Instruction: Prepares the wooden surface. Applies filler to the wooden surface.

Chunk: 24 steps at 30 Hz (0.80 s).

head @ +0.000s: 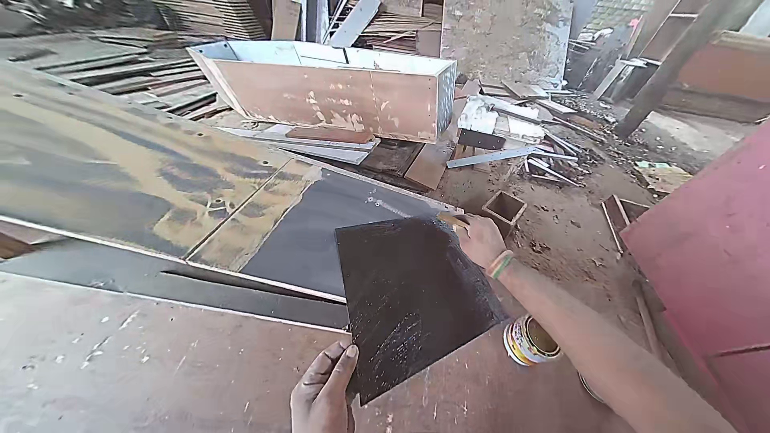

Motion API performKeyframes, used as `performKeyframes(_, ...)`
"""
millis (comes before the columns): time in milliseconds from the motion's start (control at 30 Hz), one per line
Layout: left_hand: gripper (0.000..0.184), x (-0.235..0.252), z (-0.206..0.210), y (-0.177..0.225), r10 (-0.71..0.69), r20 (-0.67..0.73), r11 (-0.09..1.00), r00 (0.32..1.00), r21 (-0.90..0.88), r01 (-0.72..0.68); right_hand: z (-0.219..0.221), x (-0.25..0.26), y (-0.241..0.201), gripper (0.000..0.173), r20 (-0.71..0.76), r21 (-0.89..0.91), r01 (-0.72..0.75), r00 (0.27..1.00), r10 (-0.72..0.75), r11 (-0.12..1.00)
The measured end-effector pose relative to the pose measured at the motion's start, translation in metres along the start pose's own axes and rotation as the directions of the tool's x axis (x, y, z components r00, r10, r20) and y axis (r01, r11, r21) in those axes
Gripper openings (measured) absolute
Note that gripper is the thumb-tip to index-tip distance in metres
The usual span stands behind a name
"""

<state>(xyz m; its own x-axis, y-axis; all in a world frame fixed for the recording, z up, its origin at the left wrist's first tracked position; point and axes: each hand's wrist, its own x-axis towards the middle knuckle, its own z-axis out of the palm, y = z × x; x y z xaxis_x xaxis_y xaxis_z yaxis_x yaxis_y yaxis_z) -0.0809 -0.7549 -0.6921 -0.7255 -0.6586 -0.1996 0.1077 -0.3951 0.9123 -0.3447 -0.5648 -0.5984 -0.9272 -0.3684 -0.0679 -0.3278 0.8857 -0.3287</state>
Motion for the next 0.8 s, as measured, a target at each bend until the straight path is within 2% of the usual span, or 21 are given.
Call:
performKeyframes(33, 0.015, 0.000, 0.000, 0.000, -0.002, -0.003, 1.000, 1.000, -0.005, 0.002, 0.008, 0.003, -0.003, 0.039, 0.006, 0.001, -0.024, 1.000, 0.024, 1.000)
performKeyframes(67, 0.016, 0.000, -0.001, -0.001, 0.000, 0.000, 1.000, 1.000, -0.008, 0.000, 0.021, 0.000, -0.004, 0.038, -0.027, -0.009, 0.024, 0.999, -0.024, 1.000)
performKeyframes(100, 0.016, 0.001, -0.002, -0.001, 0.002, 0.007, 1.000, 1.000, -0.008, -0.002, 0.035, -0.009, -0.002, 0.036, -0.097, -0.033, 0.129, 0.987, -0.131, 0.991)
performKeyframes(200, 0.019, 0.002, -0.004, -0.001, 0.000, 0.032, 1.000, 0.999, -0.025, 0.000, 0.064, -0.060, 0.002, 0.029, -0.296, -0.083, 0.463, 0.834, -0.465, 0.883)
performKeyframes(300, 0.021, 0.006, -0.006, -0.002, -0.006, 0.063, 0.999, 0.998, -0.039, 0.008, 0.066, -0.136, 0.008, 0.036, -0.258, -0.003, 0.698, 0.691, -0.675, 0.716)
performKeyframes(400, 0.020, 0.007, -0.007, -0.003, -0.019, 0.087, 0.998, 0.996, -0.065, 0.024, 0.052, -0.179, 0.016, 0.021, -0.195, 0.194, 0.825, 0.563, -0.803, 0.531)
performKeyframes(433, 0.020, 0.008, -0.008, -0.003, -0.014, 0.091, 0.998, 0.996, -0.064, 0.020, 0.041, -0.178, 0.015, 0.020, -0.189, 0.271, 0.822, 0.556, -0.810, 0.501)
performKeyframes(467, 0.020, 0.007, -0.009, -0.003, -0.013, 0.089, 0.998, 0.996, -0.061, 0.019, 0.028, -0.172, 0.013, 0.020, -0.208, 0.314, 0.791, 0.597, -0.775, 0.525)
performKeyframes(533, 0.020, 0.007, -0.008, -0.003, -0.015, 0.082, 0.998, 0.997, -0.062, 0.020, 0.003, -0.140, 0.011, 0.021, -0.267, 0.246, 0.621, 0.782, -0.564, 0.744)
performKeyframes(600, 0.020, 0.005, -0.004, -0.002, -0.009, 0.077, 0.998, 0.997, -0.060, 0.013, -0.014, -0.089, 0.010, 0.033, -0.203, 0.159, 0.271, 0.950, -0.237, 0.949)
performKeyframes(633, 0.020, 0.004, -0.003, -0.002, -0.010, 0.069, 0.998, 0.998, -0.055, 0.014, -0.019, -0.062, 0.009, 0.037, -0.141, 0.124, 0.119, 0.985, -0.102, 0.985)
performKeyframes(700, 0.019, 0.000, 0.000, -0.001, -0.020, 0.042, 0.999, 0.999, -0.044, 0.022, -0.018, -0.018, 0.003, 0.038, -0.042, 0.025, -0.076, 0.996, 0.077, 0.997)
performKeyframes(800, 0.016, -0.001, 0.002, -0.003, -0.008, 0.015, 0.999, 1.000, -0.037, 0.009, -0.003, 0.015, -0.018, 0.037, 0.004, -0.088, -0.163, 0.986, 0.164, 0.983)
